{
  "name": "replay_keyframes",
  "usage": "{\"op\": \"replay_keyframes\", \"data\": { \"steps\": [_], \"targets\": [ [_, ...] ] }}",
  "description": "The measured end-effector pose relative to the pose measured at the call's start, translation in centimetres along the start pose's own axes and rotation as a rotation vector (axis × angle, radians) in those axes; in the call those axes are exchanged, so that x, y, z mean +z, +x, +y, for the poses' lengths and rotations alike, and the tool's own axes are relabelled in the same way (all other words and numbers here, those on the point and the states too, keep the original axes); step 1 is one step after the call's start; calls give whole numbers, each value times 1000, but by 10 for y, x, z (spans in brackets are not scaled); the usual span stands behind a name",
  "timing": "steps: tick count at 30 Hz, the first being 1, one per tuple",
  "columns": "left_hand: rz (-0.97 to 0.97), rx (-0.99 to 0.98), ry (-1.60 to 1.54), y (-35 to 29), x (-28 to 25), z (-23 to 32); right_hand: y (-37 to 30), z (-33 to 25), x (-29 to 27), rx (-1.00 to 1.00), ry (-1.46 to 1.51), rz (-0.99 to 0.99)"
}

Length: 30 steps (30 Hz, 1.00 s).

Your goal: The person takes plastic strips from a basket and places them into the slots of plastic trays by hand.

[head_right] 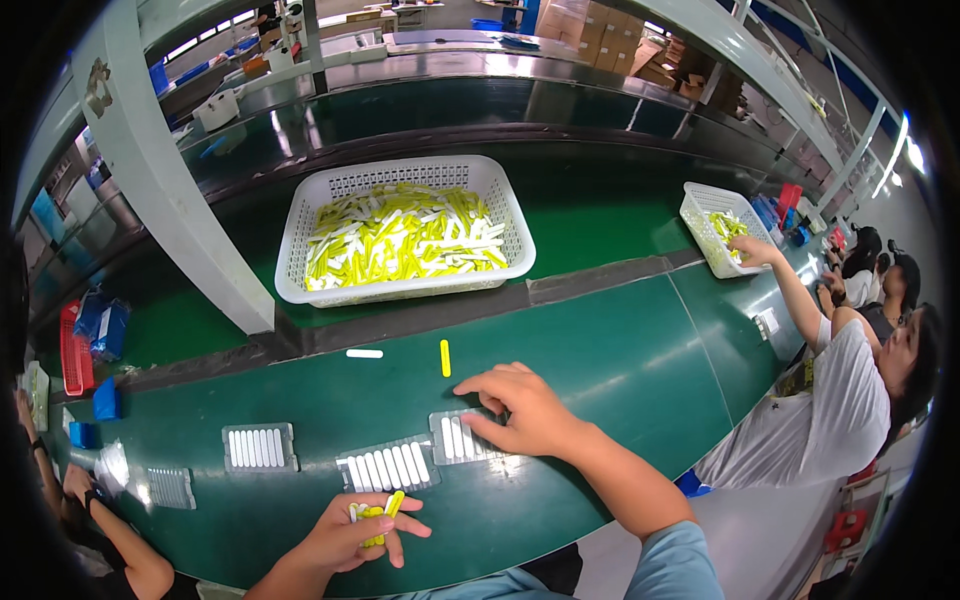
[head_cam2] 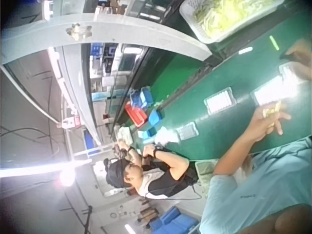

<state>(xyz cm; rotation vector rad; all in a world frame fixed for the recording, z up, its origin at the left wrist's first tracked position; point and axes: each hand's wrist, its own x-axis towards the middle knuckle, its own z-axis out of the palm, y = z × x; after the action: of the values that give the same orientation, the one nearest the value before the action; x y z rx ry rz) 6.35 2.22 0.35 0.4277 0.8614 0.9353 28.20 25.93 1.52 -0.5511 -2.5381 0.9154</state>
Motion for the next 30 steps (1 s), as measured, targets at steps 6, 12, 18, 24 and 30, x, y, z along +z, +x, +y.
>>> {"op": "replay_keyframes", "data": {
  "steps": [6,12,18,24,30],
  "targets": [
    [-46,-23,-6,3,4,-2,-5,-53,12,-85,208,-18],
    [-80,-99,63,7,4,-4,-27,-68,38,77,406,-99],
    [-14,-61,34,-1,0,2,-24,-26,-7,-317,-441,187],
    [36,-12,-50,-2,0,4,-37,-20,1,-284,-493,-21],
    [-16,64,-117,1,-3,0,-33,-28,-1,61,-44,32]
  ]
}}
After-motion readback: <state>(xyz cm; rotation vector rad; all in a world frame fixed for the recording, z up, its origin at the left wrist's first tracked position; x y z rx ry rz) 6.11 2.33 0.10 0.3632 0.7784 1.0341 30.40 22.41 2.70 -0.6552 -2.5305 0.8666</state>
